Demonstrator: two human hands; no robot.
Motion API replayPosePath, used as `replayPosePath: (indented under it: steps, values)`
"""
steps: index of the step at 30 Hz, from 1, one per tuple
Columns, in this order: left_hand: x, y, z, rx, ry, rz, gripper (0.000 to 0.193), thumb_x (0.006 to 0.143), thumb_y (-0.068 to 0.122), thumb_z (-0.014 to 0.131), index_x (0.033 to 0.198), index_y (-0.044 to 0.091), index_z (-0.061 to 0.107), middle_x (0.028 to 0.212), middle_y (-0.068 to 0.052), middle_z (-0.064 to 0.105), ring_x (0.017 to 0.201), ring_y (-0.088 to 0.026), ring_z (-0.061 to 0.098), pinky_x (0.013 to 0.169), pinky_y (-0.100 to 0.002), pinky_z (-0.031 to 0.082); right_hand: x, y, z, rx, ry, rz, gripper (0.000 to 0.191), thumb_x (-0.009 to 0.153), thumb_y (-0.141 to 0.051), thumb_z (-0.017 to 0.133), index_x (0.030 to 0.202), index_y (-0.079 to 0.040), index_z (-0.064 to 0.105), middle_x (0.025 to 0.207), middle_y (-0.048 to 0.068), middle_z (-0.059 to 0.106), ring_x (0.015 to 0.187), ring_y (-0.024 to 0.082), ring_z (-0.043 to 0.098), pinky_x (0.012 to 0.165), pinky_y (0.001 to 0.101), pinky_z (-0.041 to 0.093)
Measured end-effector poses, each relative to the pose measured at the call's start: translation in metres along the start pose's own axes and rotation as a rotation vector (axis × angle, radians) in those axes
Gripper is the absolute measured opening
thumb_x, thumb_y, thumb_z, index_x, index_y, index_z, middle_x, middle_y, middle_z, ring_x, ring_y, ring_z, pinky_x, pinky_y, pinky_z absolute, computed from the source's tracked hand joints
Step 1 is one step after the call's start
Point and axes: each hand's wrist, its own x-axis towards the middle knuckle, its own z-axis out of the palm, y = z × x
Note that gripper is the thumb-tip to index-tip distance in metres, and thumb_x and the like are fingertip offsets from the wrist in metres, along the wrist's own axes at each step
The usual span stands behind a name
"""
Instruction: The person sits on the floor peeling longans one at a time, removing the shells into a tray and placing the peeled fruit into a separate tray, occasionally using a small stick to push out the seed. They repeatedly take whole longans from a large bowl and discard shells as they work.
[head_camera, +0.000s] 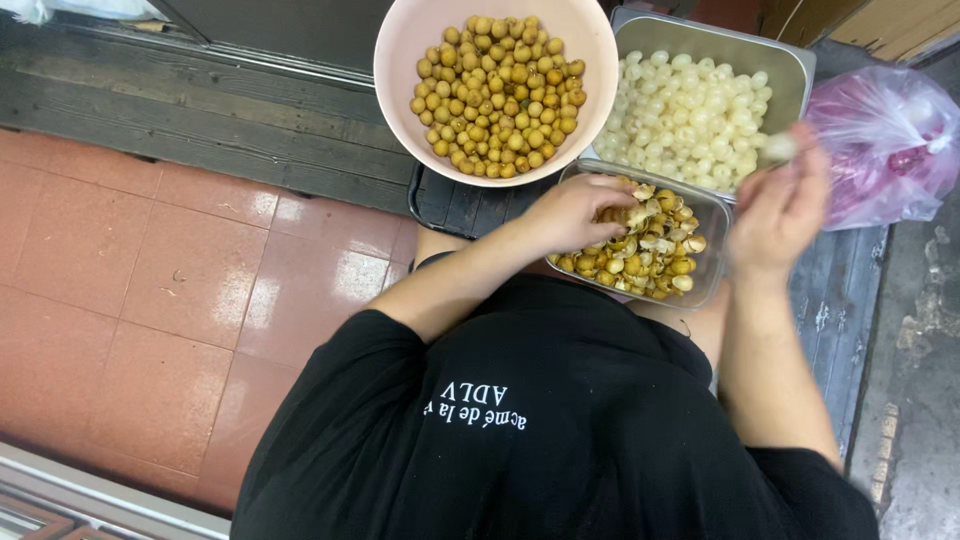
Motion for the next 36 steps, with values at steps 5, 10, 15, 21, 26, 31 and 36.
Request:
replayPosePath:
  steps: [5, 10, 15, 21, 26, 31, 36]
  values:
    - [0.04, -0.046, -0.077, 0.159, -0.23, -0.59, 0.022, 0.102, 0.026, 0.066, 0.12, 0.019, 0.076, 0.119, -0.009, 0.071, 0.109, -0.025, 0.068, 0.097, -0.04, 0.054, 0.047, -0.01, -0.03, -1.115, -0.349, -0.079, 0.048, 0.11, -0.014, 0.058, 0.156, -0.009, 0.048, 0.094, 0.024, 0.069, 0.083, 0.041, 0.067, 0.072, 0.0506, 0.053]
    - [0.052, -0.085, -0.108, 0.378, -0.545, -0.695, 0.028, 0.095, 0.023, 0.064, 0.121, 0.02, 0.075, 0.124, -0.008, 0.069, 0.113, -0.026, 0.065, 0.1, -0.042, 0.051, 0.009, -0.013, -0.011, -0.967, -0.44, 0.358, 0.053, 0.108, -0.022, 0.056, 0.159, -0.024, 0.046, 0.089, 0.026, 0.069, 0.085, 0.044, 0.07, 0.082, 0.0531, 0.055]
    - [0.031, -0.089, -0.106, 0.499, -0.739, -0.469, 0.047, 0.088, 0.029, 0.071, 0.133, 0.019, 0.062, 0.142, -0.01, 0.05, 0.127, -0.032, 0.046, 0.102, -0.045, 0.041, -0.016, -0.019, 0.001, -0.896, -0.455, 0.221, 0.055, 0.104, -0.02, 0.06, 0.157, -0.021, 0.047, 0.1, 0.025, 0.072, 0.094, 0.047, 0.068, 0.082, 0.0544, 0.052]
    - [0.013, -0.101, -0.175, 0.599, -0.89, -0.523, 0.05, 0.088, 0.035, 0.072, 0.136, 0.025, 0.065, 0.142, -0.007, 0.053, 0.133, -0.03, 0.049, 0.11, -0.044, 0.042, -0.029, -0.037, -0.034, -0.87, -0.358, 0.308, 0.054, 0.105, -0.02, 0.059, 0.157, -0.02, 0.048, 0.1, 0.027, 0.07, 0.097, 0.047, 0.068, 0.082, 0.0526, 0.052]
    - [0.037, -0.111, -0.194, 0.522, -0.667, -0.702, 0.06, 0.082, 0.043, 0.083, 0.134, 0.021, 0.064, 0.135, -0.016, 0.057, 0.12, -0.034, 0.057, 0.102, -0.045, 0.046, -0.043, -0.04, -0.034, -0.808, -0.36, 0.33, 0.053, 0.103, -0.019, 0.06, 0.155, -0.02, 0.049, 0.104, 0.026, 0.07, 0.098, 0.045, 0.069, 0.082, 0.0512, 0.054]
    - [0.051, -0.112, -0.127, 0.807, -0.746, -0.443, 0.034, 0.088, 0.021, 0.072, 0.121, 0.013, 0.073, 0.119, -0.01, 0.072, 0.111, -0.031, 0.067, 0.091, -0.045, 0.056, -0.048, -0.04, -0.01, -0.734, -0.452, 0.177, 0.047, 0.104, -0.019, 0.059, 0.15, -0.017, 0.05, 0.124, 0.023, 0.069, 0.097, 0.044, 0.069, 0.082, 0.0519, 0.054]
    - [0.057, -0.121, -0.103, 0.975, -0.588, -0.311, 0.023, 0.096, 0.01, 0.056, 0.109, 0.011, 0.075, 0.117, -0.011, 0.072, 0.111, -0.029, 0.067, 0.084, -0.043, 0.058, -0.046, -0.052, 0.005, -0.762, -0.507, 0.274, 0.052, 0.099, -0.023, 0.059, 0.15, -0.022, 0.049, 0.108, 0.024, 0.072, 0.093, 0.044, 0.069, 0.078, 0.0526, 0.055]
